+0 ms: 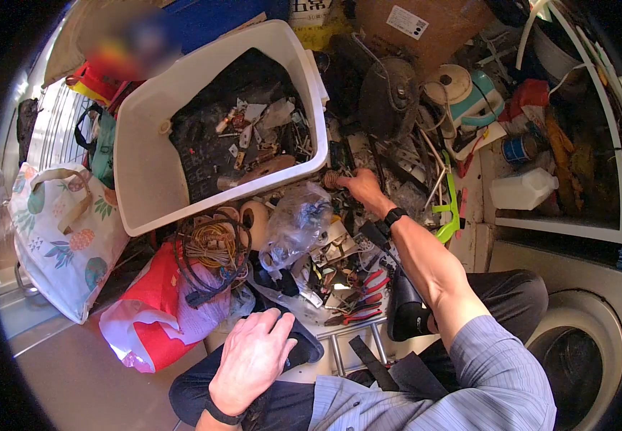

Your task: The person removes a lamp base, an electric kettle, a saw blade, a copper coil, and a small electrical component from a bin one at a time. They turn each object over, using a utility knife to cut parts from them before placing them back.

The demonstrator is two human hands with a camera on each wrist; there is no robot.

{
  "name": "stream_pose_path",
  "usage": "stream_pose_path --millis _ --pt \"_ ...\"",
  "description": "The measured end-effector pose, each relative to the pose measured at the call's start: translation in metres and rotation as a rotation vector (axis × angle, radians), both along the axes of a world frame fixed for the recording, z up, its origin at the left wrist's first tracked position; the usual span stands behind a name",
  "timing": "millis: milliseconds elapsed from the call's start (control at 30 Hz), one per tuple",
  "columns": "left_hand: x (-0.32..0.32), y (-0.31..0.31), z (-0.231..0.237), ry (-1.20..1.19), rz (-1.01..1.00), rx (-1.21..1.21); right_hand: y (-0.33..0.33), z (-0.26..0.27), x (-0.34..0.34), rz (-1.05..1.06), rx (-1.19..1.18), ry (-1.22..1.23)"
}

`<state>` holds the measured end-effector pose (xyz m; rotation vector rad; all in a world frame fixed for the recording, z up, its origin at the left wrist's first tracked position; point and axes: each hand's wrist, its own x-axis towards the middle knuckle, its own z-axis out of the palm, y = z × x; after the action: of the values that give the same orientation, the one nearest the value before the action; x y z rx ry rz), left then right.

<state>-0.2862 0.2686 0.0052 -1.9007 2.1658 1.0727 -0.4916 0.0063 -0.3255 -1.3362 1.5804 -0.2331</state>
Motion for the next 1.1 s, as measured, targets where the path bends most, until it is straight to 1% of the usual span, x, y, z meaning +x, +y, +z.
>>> stream_pose_path --millis 33,167,233,267,367,433,533,633,667,733,833,867,933,967,1033,1067,1100 --pt "0.000 0.000 0.000 0.001 -0.001 -0.003 0.000 -0.005 -0.001 -0.013 -0.017 -0.001" --pt "-0.001 -0.001 0.000 0.004 -0.005 -0.012 -0.001 0.008 0.000 -0.046 0.022 -0.014" --pt "-0.001 -0.001 0.000 0.005 -0.012 -0.012 -0.001 0.011 0.000 -0.042 -0.027 -0.130" --pt "-0.001 -0.001 0.000 0.003 -0.012 -0.015 0.000 0.012 0.001 -0.043 -0.029 -0.132" --pt "-0.001 -0.001 -0.001 0.009 -0.010 -0.015 0.003 0.007 0.005 -0.042 -0.056 -0.116" --pt "0.001 0.000 -0.003 0.014 -0.008 -0.006 0.002 -0.007 0.004 0.091 -0.060 0.042" --pt "0.000 -0.002 -0.001 0.014 -0.002 0.001 0.000 -0.021 0.003 0.040 -0.029 0.023" --pt "-0.001 -0.002 -0.001 0.019 -0.012 0.005 0.000 -0.015 -0.001 0.032 0.002 -0.014" --pt "0.000 -0.001 -0.001 0.018 -0.011 0.004 0.002 -0.007 -0.001 0.032 0.001 -0.014" --pt "-0.001 -0.001 0.000 0.027 -0.006 -0.008 0.008 0.014 0.001 -0.100 0.089 -0.140" --pt "0.000 0.000 0.000 0.022 -0.009 -0.016 0.006 0.011 -0.002 -0.149 0.149 -0.157" --pt "0.000 0.001 0.000 0.022 -0.008 -0.022 0.006 0.013 -0.005 -0.148 0.144 -0.157" --pt "0.000 0.002 0.001 0.028 -0.013 -0.028 0.008 0.022 -0.016 -0.147 0.215 -0.256" --pt "0.000 0.003 0.002 0.032 -0.015 -0.039 0.009 0.023 -0.024 -0.148 0.203 -0.253" --pt "0.000 0.003 0.005 0.022 -0.028 -0.062 0.015 0.026 -0.038 -0.149 0.279 -0.377" --pt "0.001 0.004 0.006 0.025 -0.028 -0.076 0.023 0.067 -0.038 -0.148 0.270 -0.436" --pt "0.002 0.006 0.005 0.028 -0.040 -0.109 0.027 0.077 -0.045 -0.146 0.256 -0.433"
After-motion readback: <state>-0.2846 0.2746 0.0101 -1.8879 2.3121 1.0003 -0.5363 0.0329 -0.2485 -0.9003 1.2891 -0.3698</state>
